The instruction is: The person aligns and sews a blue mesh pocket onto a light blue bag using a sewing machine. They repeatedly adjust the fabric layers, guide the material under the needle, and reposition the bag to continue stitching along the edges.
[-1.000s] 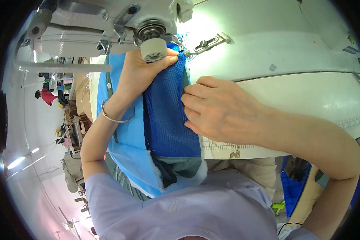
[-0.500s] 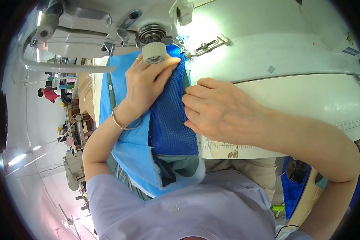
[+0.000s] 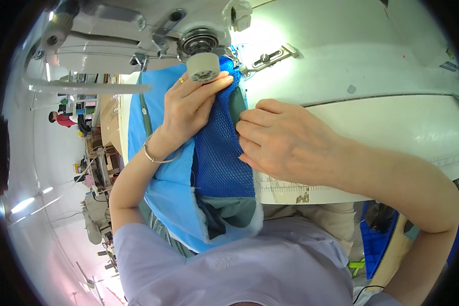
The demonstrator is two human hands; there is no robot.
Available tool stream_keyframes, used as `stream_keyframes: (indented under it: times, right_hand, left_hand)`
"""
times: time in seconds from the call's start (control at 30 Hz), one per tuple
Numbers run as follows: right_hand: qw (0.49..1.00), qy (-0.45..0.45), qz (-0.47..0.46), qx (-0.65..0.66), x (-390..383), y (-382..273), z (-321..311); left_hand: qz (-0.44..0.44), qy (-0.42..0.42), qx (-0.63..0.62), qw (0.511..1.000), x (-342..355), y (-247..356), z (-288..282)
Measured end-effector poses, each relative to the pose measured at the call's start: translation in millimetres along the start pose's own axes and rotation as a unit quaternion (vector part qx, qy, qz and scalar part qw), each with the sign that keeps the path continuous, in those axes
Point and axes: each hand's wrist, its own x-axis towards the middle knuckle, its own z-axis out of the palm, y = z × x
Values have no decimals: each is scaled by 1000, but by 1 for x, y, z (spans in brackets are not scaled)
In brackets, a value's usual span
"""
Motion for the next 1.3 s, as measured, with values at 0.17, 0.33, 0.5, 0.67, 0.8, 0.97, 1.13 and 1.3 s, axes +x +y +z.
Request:
stream_keyframes:
  times: [0.17, 0.33, 0.5, 0.67, 0.8, 0.97, 1.13, 1.3]
  right_hand:
    - [1000, -3, 1, -2, -2, 0, 1]
    - [1000, -10, -3, -6, 0, -1, -1]
    - [1000, -28, -6, -9, 4, 0, -5]
    - [999, -43, -1, -9, 8, -2, -10]
    - [998, -63, 5, -1, 10, 2, -13]
    - [997, -72, 5, -30, 14, 11, -18]
    - [997, -79, 4, -16, 13, 15, -18]
    - [995, -102, -12, -18, 11, 14, -21]
  left_hand:
    - [-13, -3, -5, 1000, 1, 0, 1]
    - [32, 26, -19, 999, 3, -7, 4]
    - [15, 30, -14, 999, 1, -4, 3]
    - [22, 74, -41, 996, -1, -7, 11]
    - [23, 67, -47, 996, -3, -9, 13]
    - [26, 78, -31, 996, 5, -14, 17]
    - [37, 112, -27, 993, 5, -16, 21]
    - [41, 118, -8, 992, 4, -15, 22]
